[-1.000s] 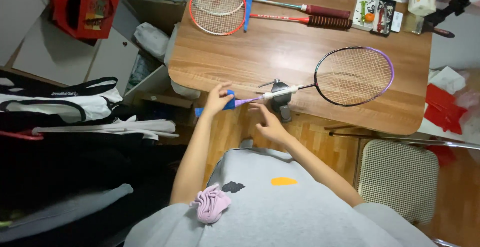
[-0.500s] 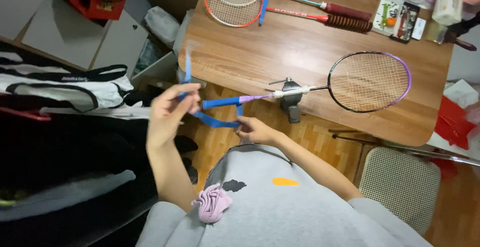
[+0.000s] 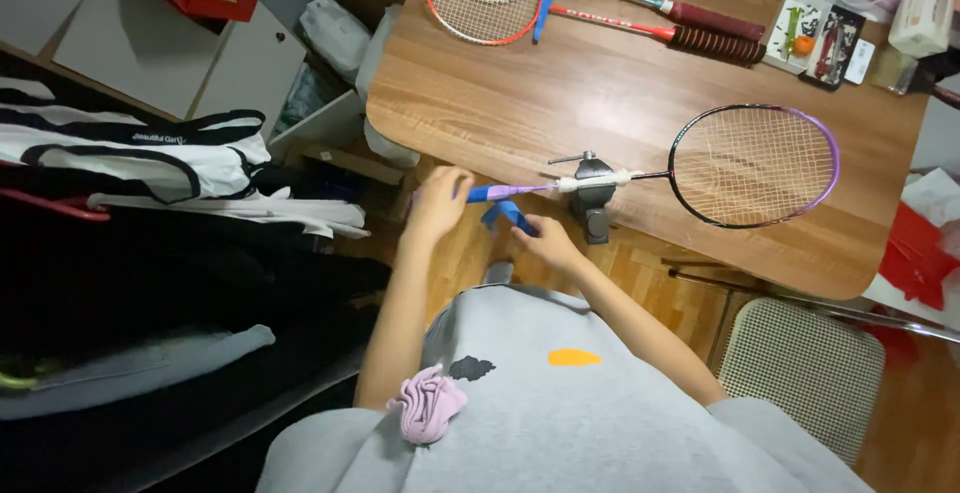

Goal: Applying new grip tape to the handle of a badminton racket and checking the tension of the strings.

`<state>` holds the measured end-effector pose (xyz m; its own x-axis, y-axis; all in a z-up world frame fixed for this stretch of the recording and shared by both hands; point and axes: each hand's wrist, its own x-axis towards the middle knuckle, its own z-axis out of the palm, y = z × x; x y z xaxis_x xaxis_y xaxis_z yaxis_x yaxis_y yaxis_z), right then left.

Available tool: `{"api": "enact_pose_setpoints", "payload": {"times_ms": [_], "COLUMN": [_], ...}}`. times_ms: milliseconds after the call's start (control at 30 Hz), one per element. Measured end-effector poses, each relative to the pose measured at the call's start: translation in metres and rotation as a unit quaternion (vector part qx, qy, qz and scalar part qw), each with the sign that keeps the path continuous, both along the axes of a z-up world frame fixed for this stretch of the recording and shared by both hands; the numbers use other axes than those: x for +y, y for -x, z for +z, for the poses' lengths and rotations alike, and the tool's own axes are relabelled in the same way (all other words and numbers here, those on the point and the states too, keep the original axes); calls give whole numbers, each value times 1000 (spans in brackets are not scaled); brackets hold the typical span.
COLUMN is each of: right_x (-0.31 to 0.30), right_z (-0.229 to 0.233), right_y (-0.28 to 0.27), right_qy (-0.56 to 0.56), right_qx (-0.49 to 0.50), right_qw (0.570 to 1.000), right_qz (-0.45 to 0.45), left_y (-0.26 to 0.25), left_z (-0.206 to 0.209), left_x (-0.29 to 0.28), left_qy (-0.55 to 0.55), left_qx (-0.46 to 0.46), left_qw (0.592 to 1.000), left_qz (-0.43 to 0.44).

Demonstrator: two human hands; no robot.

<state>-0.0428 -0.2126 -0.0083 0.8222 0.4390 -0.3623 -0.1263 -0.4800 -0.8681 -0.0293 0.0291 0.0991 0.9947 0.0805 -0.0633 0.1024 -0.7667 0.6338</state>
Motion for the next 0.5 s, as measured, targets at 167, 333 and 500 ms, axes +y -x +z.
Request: {"api": "enact_pose_setpoints", "payload": {"times_ms": [167, 333, 500], "right_x": [-7, -15, -9], "right_z": [-15, 31, 42], "right_y": [4, 8, 7], "right_qy": [15, 20, -103], "right_qx": [14, -88, -181], "right_qw": [1000, 996, 978], "right_qz": [3, -4, 16], "left_y": [-55, -81, -67], "left_z": [-108, -227, -159], "left_x": [-5, 19, 4], "left_qy": [-20, 215, 157], "left_qx": [163, 179, 79], "left_qw": [983, 951, 984], "left_qz": [-77, -129, 3]}}
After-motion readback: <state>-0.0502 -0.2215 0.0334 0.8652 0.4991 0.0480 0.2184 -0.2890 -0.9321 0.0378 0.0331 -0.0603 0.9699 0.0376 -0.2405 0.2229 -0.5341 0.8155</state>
